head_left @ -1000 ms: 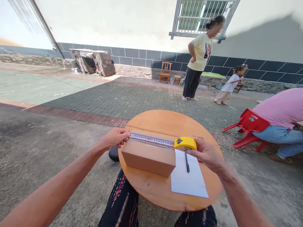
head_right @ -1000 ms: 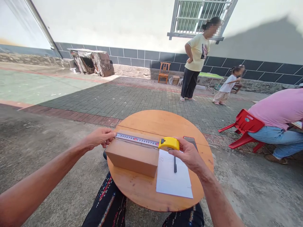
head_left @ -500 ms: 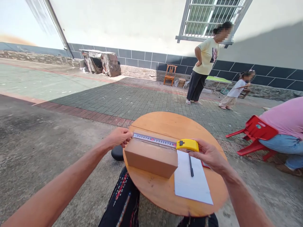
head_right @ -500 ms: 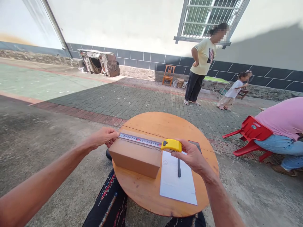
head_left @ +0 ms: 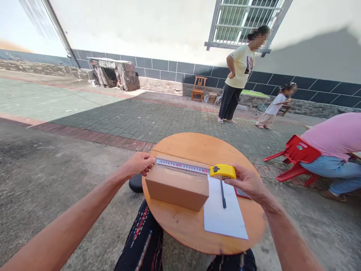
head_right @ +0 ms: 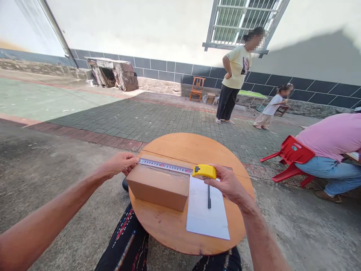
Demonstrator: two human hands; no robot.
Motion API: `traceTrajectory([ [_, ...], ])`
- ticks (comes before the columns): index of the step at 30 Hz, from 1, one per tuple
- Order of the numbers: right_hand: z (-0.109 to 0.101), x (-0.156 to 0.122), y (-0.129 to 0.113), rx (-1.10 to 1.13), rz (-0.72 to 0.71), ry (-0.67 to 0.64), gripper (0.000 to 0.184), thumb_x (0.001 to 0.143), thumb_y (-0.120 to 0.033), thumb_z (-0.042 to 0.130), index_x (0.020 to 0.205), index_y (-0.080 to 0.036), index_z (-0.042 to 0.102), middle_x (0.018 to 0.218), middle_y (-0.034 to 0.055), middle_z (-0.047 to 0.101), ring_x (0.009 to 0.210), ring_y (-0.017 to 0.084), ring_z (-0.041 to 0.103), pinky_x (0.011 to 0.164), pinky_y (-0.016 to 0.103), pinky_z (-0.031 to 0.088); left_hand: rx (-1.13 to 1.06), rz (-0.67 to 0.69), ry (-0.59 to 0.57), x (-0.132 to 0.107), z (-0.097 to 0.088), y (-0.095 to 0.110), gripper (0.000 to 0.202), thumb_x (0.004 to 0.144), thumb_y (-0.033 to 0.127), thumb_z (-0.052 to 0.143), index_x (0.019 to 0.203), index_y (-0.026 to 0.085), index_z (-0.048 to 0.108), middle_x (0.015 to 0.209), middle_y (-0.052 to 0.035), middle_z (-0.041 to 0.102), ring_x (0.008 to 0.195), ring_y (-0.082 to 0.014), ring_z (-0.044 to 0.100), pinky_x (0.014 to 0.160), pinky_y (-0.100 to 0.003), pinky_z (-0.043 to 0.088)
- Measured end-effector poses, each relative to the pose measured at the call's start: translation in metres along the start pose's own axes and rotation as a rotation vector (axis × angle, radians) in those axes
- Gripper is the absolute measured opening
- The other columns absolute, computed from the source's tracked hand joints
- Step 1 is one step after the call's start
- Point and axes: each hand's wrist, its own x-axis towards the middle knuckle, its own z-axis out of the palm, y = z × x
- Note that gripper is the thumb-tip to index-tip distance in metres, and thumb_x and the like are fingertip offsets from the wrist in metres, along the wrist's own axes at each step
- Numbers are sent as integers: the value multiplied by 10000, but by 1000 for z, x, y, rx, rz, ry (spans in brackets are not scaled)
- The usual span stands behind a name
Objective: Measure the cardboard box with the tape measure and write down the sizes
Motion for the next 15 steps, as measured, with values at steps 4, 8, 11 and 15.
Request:
traceTrajectory([
  [4,-2,1,7,31,8,-39,498,713,-420,813,1139,-212,659,1186,97,715,1094,308,658,955,463,524,-10,13,0,0,0,-2,316,629,490,620,594,198,504,543,13,550,523,-146,558,455,-240,464],
  [8,-3,3,13,-5,-8,-41,523,722,-433,803,1163,-204,643,1216,102,700,1124,307,642,991,469,502,-13,20,3,0,1,-1,313,634,483,624,587,197,505,539,13,550,511,-143,558,445,-236,456],
  [11,-2,2,6,-62,-26,-28,502,736,-440,788,1155,-203,646,1196,97,708,1100,307,652,977,469,509,-8,27,13,-2,1,2,309,630,468,636,576,192,509,535,8,552,495,-138,552,433,-229,442],
  [15,5,-14,-29,-277,-78,36,459,778,-462,735,1158,-221,643,1151,77,722,1049,292,668,928,442,530,-3,67,54,-4,-12,13,296,646,445,638,581,183,516,562,2,565,476,-121,528,429,-229,437],
])
